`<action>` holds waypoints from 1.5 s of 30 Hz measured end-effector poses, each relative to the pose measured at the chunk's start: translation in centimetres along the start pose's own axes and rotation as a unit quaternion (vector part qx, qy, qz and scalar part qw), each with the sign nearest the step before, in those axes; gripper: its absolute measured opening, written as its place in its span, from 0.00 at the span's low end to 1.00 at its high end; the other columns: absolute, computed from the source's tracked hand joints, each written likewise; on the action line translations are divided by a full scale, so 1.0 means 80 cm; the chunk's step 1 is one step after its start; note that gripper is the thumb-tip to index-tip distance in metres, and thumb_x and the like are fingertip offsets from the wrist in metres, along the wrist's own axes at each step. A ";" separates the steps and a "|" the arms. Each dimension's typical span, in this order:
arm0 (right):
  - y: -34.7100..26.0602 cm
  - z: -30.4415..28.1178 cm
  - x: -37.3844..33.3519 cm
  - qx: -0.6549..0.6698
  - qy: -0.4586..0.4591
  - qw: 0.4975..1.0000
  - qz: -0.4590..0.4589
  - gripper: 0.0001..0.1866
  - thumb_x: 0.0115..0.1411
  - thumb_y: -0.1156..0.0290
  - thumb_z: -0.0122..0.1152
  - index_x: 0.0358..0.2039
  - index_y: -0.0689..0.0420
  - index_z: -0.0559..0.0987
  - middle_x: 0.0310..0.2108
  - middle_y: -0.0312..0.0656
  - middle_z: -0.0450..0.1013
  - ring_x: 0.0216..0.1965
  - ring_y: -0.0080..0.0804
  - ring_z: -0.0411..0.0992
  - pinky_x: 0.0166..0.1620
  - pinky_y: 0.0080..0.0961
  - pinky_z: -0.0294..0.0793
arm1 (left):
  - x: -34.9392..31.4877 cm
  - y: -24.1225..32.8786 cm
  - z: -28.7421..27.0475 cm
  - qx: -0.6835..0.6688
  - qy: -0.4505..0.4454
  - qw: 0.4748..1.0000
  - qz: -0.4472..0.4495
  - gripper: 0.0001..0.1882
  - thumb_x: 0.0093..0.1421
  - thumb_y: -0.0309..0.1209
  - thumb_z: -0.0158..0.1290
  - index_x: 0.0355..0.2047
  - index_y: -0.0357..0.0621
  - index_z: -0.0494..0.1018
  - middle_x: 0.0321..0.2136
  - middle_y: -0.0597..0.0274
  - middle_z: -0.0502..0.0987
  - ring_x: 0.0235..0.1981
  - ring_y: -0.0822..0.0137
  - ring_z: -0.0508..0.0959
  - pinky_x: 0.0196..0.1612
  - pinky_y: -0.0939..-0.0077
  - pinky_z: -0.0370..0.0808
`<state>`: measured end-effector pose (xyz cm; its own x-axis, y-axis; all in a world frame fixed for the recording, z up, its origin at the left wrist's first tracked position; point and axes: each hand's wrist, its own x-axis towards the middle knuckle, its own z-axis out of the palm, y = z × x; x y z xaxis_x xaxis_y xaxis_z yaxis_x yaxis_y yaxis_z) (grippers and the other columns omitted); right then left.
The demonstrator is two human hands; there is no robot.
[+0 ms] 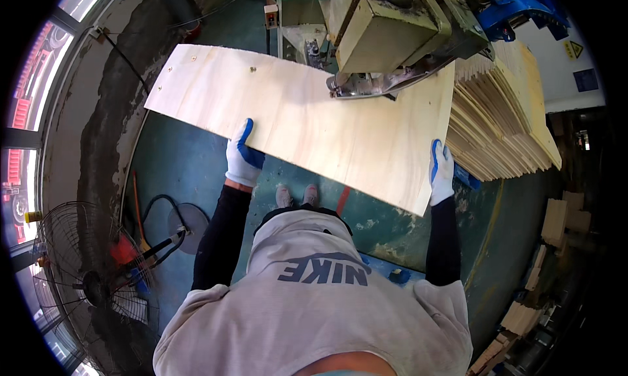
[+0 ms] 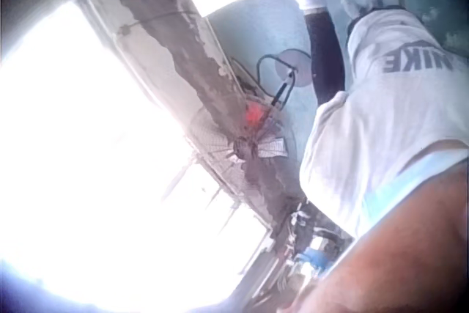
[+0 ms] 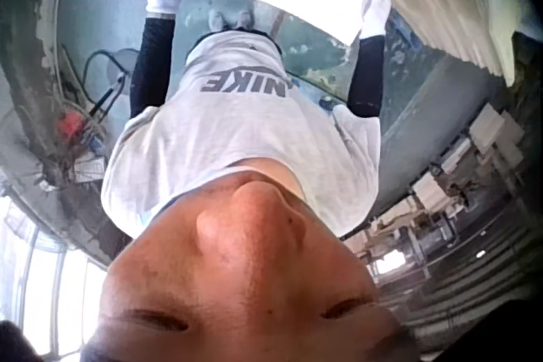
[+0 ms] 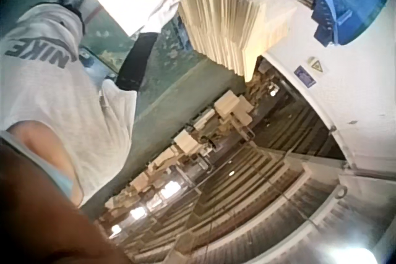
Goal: The person picks up L-shaped wooden boards from a pallet and places them individually into a machine to install metal rivets. The person then stacks the finished boards onto a separate pallet and occasionally reaches into a hopper to adjust the supply of metal rivets.
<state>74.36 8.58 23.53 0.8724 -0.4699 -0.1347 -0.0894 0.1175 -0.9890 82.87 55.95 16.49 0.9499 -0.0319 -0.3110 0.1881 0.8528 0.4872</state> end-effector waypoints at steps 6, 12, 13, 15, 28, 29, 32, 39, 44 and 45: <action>0.058 0.045 -0.097 0.043 0.032 0.998 0.028 0.16 0.71 0.67 0.56 0.52 0.65 0.73 0.48 0.39 0.74 0.48 0.21 0.71 0.53 0.19 0.70 | -0.071 0.067 -0.013 0.041 0.064 0.997 0.031 0.15 0.66 0.28 0.55 0.52 0.41 0.73 0.47 0.59 0.79 0.50 0.60 0.80 0.53 0.61 0.79; 0.077 0.170 -0.131 0.090 0.001 0.994 0.057 0.14 0.70 0.64 0.58 0.47 0.61 0.74 0.42 0.35 0.72 0.41 0.15 0.68 0.45 0.14 0.68 | -0.099 0.136 -0.047 0.095 0.040 0.987 0.126 0.15 0.72 0.37 0.47 0.49 0.39 0.76 0.44 0.56 0.81 0.46 0.61 0.82 0.50 0.64 0.80; 0.072 0.186 -0.133 0.077 0.000 0.996 0.050 0.14 0.70 0.63 0.58 0.46 0.61 0.74 0.41 0.34 0.72 0.40 0.15 0.68 0.44 0.15 0.69 | -0.096 0.147 -0.045 0.067 0.038 0.991 0.109 0.16 0.72 0.37 0.47 0.49 0.38 0.75 0.45 0.55 0.81 0.47 0.60 0.82 0.50 0.63 0.79; 0.085 0.210 -0.125 0.089 0.004 0.996 0.006 0.14 0.70 0.63 0.58 0.45 0.60 0.74 0.38 0.32 0.72 0.37 0.17 0.67 0.41 0.18 0.69 | -0.091 0.161 -0.037 0.040 0.038 0.993 0.104 0.17 0.72 0.37 0.47 0.50 0.37 0.75 0.46 0.53 0.81 0.47 0.58 0.82 0.51 0.63 0.79; 0.098 0.266 -0.101 -0.019 -0.010 1.000 0.000 0.16 0.71 0.59 0.54 0.41 0.61 0.72 0.35 0.37 0.70 0.33 0.21 0.68 0.39 0.24 0.71 | -0.064 0.128 -0.054 0.124 0.143 0.964 0.188 0.25 0.66 0.24 0.54 0.63 0.46 0.64 0.55 0.58 0.73 0.55 0.58 0.77 0.57 0.58 0.78; 0.099 0.267 -0.105 -0.011 -0.010 1.000 0.021 0.16 0.71 0.59 0.53 0.41 0.62 0.72 0.35 0.37 0.70 0.34 0.22 0.68 0.39 0.24 0.71 | -0.060 0.131 -0.056 0.116 0.152 0.965 0.178 0.27 0.65 0.22 0.54 0.64 0.48 0.63 0.54 0.59 0.74 0.53 0.57 0.77 0.57 0.58 0.78; 0.086 0.277 -0.106 0.023 -0.020 0.998 0.061 0.16 0.72 0.59 0.52 0.43 0.62 0.71 0.36 0.37 0.70 0.36 0.22 0.69 0.40 0.24 0.71 | -0.049 0.142 -0.060 0.123 0.130 0.962 0.206 0.28 0.65 0.21 0.54 0.64 0.50 0.62 0.54 0.59 0.74 0.54 0.57 0.77 0.56 0.56 0.79; 0.077 0.291 -0.123 0.062 -0.006 0.997 0.038 0.15 0.72 0.61 0.52 0.47 0.61 0.72 0.37 0.35 0.70 0.36 0.19 0.67 0.41 0.21 0.69 | -0.021 0.161 -0.053 0.230 0.127 0.935 0.237 0.21 0.63 0.19 0.55 0.56 0.49 0.69 0.50 0.61 0.76 0.51 0.60 0.78 0.55 0.58 0.78; 0.065 0.306 -0.119 0.025 0.026 0.998 0.055 0.16 0.72 0.59 0.53 0.45 0.61 0.72 0.37 0.34 0.70 0.35 0.20 0.66 0.40 0.22 0.68 | -0.011 0.167 -0.053 0.157 0.097 0.962 0.199 0.23 0.63 0.23 0.57 0.57 0.50 0.68 0.50 0.61 0.76 0.51 0.58 0.78 0.54 0.57 0.78; 0.068 0.305 -0.120 0.036 0.022 0.996 0.074 0.16 0.72 0.58 0.53 0.45 0.61 0.72 0.37 0.34 0.70 0.35 0.20 0.66 0.40 0.22 0.69 | -0.013 0.166 -0.051 0.143 0.088 0.966 0.198 0.24 0.63 0.23 0.56 0.59 0.50 0.67 0.51 0.61 0.75 0.51 0.58 0.78 0.54 0.56 0.78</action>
<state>77.28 35.09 20.94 0.8302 -0.4808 -0.2822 -0.1788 0.2499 -0.9516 83.33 69.39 19.98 0.9089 0.3785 -0.1753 -0.0963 0.5993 0.7947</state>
